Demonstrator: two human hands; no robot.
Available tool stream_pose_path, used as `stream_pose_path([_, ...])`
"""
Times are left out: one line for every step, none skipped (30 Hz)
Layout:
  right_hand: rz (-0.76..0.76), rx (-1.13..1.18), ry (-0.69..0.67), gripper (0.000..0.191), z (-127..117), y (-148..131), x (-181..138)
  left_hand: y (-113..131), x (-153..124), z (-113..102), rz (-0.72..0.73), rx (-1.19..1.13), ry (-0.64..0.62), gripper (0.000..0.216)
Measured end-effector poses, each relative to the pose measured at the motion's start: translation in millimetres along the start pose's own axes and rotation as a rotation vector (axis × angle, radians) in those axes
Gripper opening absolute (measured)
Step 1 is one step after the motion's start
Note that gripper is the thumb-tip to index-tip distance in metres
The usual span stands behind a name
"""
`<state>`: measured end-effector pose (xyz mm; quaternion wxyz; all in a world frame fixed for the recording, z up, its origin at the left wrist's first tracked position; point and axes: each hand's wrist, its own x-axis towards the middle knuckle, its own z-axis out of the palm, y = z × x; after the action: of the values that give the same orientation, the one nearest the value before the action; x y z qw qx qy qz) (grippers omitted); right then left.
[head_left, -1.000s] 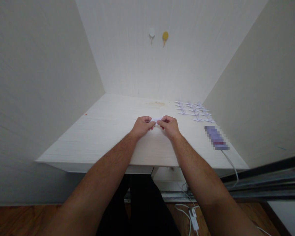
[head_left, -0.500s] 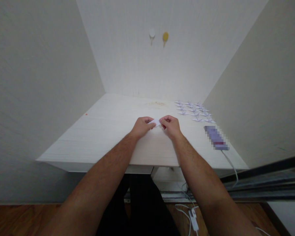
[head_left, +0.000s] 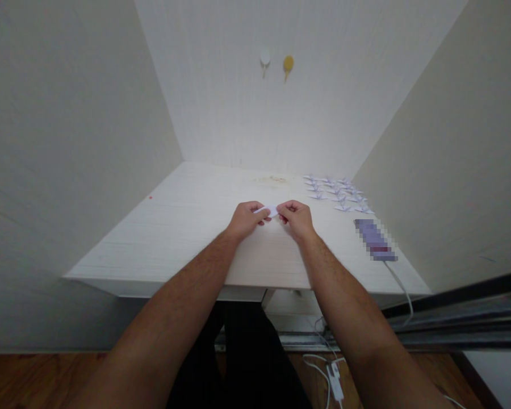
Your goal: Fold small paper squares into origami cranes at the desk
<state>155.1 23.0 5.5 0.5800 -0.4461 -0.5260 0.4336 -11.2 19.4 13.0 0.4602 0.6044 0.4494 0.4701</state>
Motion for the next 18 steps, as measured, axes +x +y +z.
stream_pose_path([0.003, -0.004, -0.001, 0.02, 0.3, -0.3, 0.1, -0.1, 0.4, 0.3, -0.008, -0.01, 0.013, 0.025])
stream_pose_path([0.006, -0.009, 0.001, 0.02, 0.4, -0.5, 0.3, -0.6, 1.0, 0.8, -0.014, -0.032, 0.025, 0.026])
stream_pose_path([0.009, -0.014, 0.007, 0.02, 0.4, -0.9, 0.5, -1.3, 1.8, 1.4, -0.019, -0.069, 0.03, 0.029])
stream_pose_path([0.01, -0.017, 0.016, 0.02, 0.3, -1.2, 0.8, -2.3, 2.8, 2.0, -0.026, -0.116, 0.031, 0.034])
stream_pose_path([0.009, -0.018, 0.029, 0.021, 0.1, -1.6, 1.1, -3.6, 4.1, 2.5, -0.036, -0.164, 0.031, 0.038])
stream_pose_path([0.006, -0.016, 0.042, 0.021, -0.2, -1.9, 1.3, -5.0, 5.5, 2.8, -0.05, -0.207, 0.037, 0.043])
stream_pose_path([0.004, -0.011, 0.055, 0.022, -0.5, -2.2, 1.5, -6.5, 7.1, 2.9, -0.067, -0.237, 0.052, 0.047])
stream_pose_path([0.002, -0.006, 0.069, 0.022, -0.8, -2.4, 1.6, -8.2, 8.7, 2.8, -0.086, -0.255, 0.076, 0.05])
stream_pose_path([0.002, 0.0, 0.083, 0.023, -1.0, -2.5, 1.8, -9.8, 10.3, 2.3, -0.102, -0.262, 0.117, 0.052])
stream_pose_path([0.004, 0.005, 0.094, 0.023, -1.1, -2.5, 1.9, -11.4, 11.8, 1.6, -0.109, -0.261, 0.161, 0.053])
stream_pose_path([0.007, 0.008, 0.103, 0.023, -1.2, -2.5, 2.1, -12.9, 13.1, 0.8, -0.111, -0.256, 0.201, 0.052])
stream_pose_path([0.009, 0.012, 0.108, 0.023, -1.3, -2.3, 2.3, -14.2, 14.1, -0.2, -0.107, -0.248, 0.228, 0.05])
stream_pose_path([0.009, 0.019, 0.112, 0.022, -1.3, -2.1, 2.6, -15.4, 14.7, -1.2, -0.099, -0.233, 0.245, 0.048])
stream_pose_path([0.009, 0.029, 0.115, 0.021, -1.4, -1.8, 2.8, -16.3, 15.2, -2.0, -0.087, -0.215, 0.255, 0.045])
stream_pose_path([0.009, 0.041, 0.12, 0.021, -1.5, -1.5, 3.2, -17.1, 15.3, -2.8, -0.073, -0.193, 0.257, 0.043])
stream_pose_path([0.008, 0.052, 0.127, 0.02, -1.8, -1.2, 3.5, -17.7, 15.4, -3.4, -0.06, -0.17, 0.255, 0.04])
stream_pose_path([0.007, 0.06, 0.136, 0.02, -2.0, -0.9, 3.8, -18.2, 15.3, -3.9, -0.05, -0.15, 0.249, 0.037])
stream_pose_path([0.006, 0.063, 0.144, 0.02, -2.3, -0.5, 4.1, -18.7, 15.3, -4.1, -0.043, -0.135, 0.24, 0.035])
